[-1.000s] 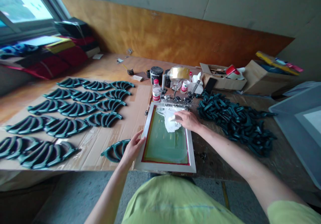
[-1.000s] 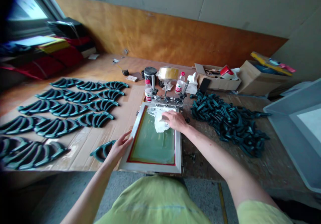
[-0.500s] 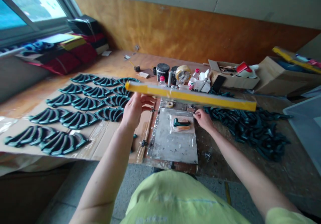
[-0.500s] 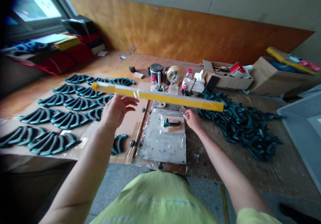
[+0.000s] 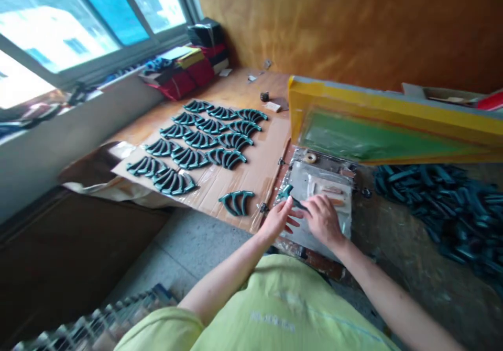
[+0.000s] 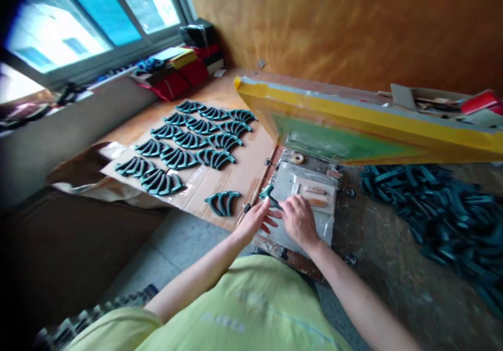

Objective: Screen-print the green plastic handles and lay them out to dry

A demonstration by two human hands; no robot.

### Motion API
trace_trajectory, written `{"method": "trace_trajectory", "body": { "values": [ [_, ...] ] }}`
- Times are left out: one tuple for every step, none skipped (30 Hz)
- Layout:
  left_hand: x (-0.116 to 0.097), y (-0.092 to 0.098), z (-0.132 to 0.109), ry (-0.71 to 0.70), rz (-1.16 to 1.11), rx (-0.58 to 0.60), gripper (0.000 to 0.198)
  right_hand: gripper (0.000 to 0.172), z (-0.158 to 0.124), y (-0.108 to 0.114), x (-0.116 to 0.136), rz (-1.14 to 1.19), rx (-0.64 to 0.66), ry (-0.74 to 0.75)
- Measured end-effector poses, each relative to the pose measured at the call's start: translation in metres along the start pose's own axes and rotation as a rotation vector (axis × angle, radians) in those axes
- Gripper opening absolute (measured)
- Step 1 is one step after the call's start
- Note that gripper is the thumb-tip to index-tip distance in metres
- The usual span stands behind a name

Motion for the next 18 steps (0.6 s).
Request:
{"method": "trace_trajectory", "body": {
  "values": [
    [0.009,0.01,-0.001,-0.015,-0.038,-0.066,0.057,0.018,0.0,-0.006,0.021,0.018,0.017,0.079],
    [0.015,0.024,-0.002,-0.03,-0.055,-0.142,0.056,0.021,-0.001,-0.012,0.037,0.044,0.034,0.141],
    [0.02,0.042,-0.004,-0.033,-0.046,-0.236,0.054,0.023,-0.001,-0.016,0.047,0.073,0.049,0.18],
    [0.023,0.065,-0.008,-0.022,-0.016,-0.342,0.054,0.026,-0.002,-0.019,0.049,0.1,0.061,0.192],
    [0.026,0.089,-0.012,-0.001,0.024,-0.448,0.053,0.028,-0.002,-0.021,0.045,0.12,0.064,0.175],
    [0.029,0.114,-0.019,0.023,0.064,-0.554,0.053,0.028,-0.003,-0.02,0.034,0.13,0.054,0.13],
    [0.032,0.139,-0.026,0.049,0.101,-0.65,0.052,0.027,-0.005,-0.018,0.018,0.131,0.032,0.064],
    [0.036,0.16,-0.032,0.07,0.126,-0.709,0.051,0.026,-0.008,-0.015,-0.001,0.126,0.006,-0.014],
    [0.039,0.178,-0.037,0.089,0.148,-0.745,0.049,0.026,-0.013,-0.011,-0.022,0.117,-0.017,-0.096],
    [0.043,0.194,-0.041,0.111,0.173,-0.764,0.048,0.026,-0.02,-0.007,-0.042,0.106,-0.036,-0.178],
    [0.047,0.206,-0.043,0.135,0.204,-0.775,0.047,0.026,-0.029,-0.002,-0.061,0.093,-0.052,-0.254],
    [0.051,0.216,-0.042,0.158,0.24,-0.771,0.045,0.027,-0.038,0.003,-0.077,0.079,-0.066,-0.323],
    [0.054,0.225,-0.04,0.188,0.288,-0.769,0.044,0.027,-0.049,0.008,-0.091,0.063,-0.081,-0.384],
    [0.057,0.233,-0.037,0.23,0.382,-0.794,0.043,0.028,-0.059,0.013,-0.103,0.045,-0.097,-0.437],
    [0.059,0.238,-0.032,0.276,0.482,-0.774,0.041,0.028,-0.069,0.017,-0.113,0.028,-0.112,-0.482],
    [0.06,0.242,-0.027,0.301,0.586,-0.744,0.042,0.028,-0.078,0.021,-0.123,0.01,-0.126,-0.521],
    [0.06,0.244,-0.022,0.317,0.671,-0.707,0.043,0.028,-0.088,0.024,-0.131,-0.009,-0.139,-0.555],
    [0.059,0.244,-0.019,0.316,0.747,-0.669,0.044,0.027,-0.096,0.027,-0.138,-0.028,-0.147,-0.586]
  ]
}}
Point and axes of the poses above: each hand's wrist, its own z-axis towards the middle knuckle, its own y-axis out of the back of the hand, x = y × z, the point moved 4 cm from there along z, towards the middle knuckle, and after that the axes turned 2 degrees about -z, right-handed, at the moved point
